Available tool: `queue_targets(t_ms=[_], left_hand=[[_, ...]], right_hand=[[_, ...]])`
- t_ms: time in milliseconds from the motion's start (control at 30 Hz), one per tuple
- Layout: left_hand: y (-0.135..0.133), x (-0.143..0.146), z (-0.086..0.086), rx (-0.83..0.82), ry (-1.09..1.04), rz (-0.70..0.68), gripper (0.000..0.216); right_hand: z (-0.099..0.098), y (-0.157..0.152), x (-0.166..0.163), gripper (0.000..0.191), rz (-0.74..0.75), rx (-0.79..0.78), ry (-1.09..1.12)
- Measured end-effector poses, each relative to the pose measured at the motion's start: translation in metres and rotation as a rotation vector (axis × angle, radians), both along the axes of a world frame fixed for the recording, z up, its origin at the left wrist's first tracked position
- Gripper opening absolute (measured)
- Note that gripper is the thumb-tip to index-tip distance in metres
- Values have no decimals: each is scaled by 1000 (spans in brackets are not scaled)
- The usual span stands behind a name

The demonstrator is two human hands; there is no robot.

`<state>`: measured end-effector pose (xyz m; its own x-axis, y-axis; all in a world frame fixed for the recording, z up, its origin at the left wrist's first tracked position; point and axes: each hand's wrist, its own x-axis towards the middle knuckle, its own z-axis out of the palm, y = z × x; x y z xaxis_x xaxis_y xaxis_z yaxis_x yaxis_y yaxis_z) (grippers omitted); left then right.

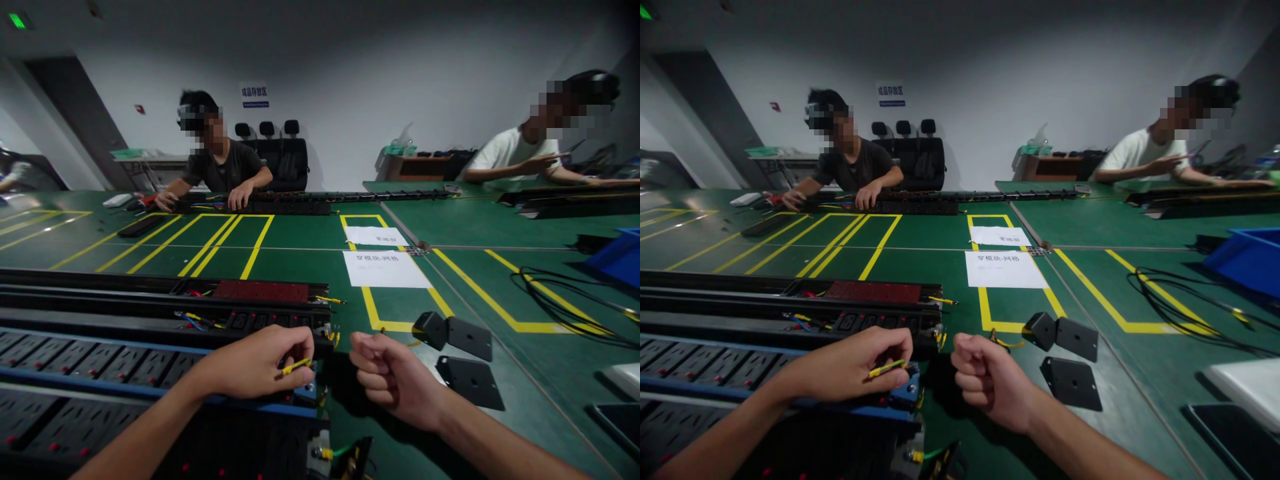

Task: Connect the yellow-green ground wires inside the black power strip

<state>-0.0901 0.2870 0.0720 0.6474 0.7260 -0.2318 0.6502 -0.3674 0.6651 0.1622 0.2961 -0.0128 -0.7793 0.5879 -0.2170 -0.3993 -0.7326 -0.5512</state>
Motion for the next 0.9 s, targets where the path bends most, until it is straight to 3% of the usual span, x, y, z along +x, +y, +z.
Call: queue_targets(t_ms=[167, 567, 767, 900], left_hand=[[0, -1, -3, -108, -12, 38, 16], [2, 0, -1, -46, -35, -66, 15], [2, -1, -1, -104, -45, -20, 12], [2, -2, -2, -34, -20, -10, 13]], right_hand=[[1, -1, -1, 51, 62, 32, -29], [4, -7, -3, 52, 35, 92, -124], [5, -7, -4, 54, 37, 137, -176], [6, -7, -5, 54, 34, 138, -191]])
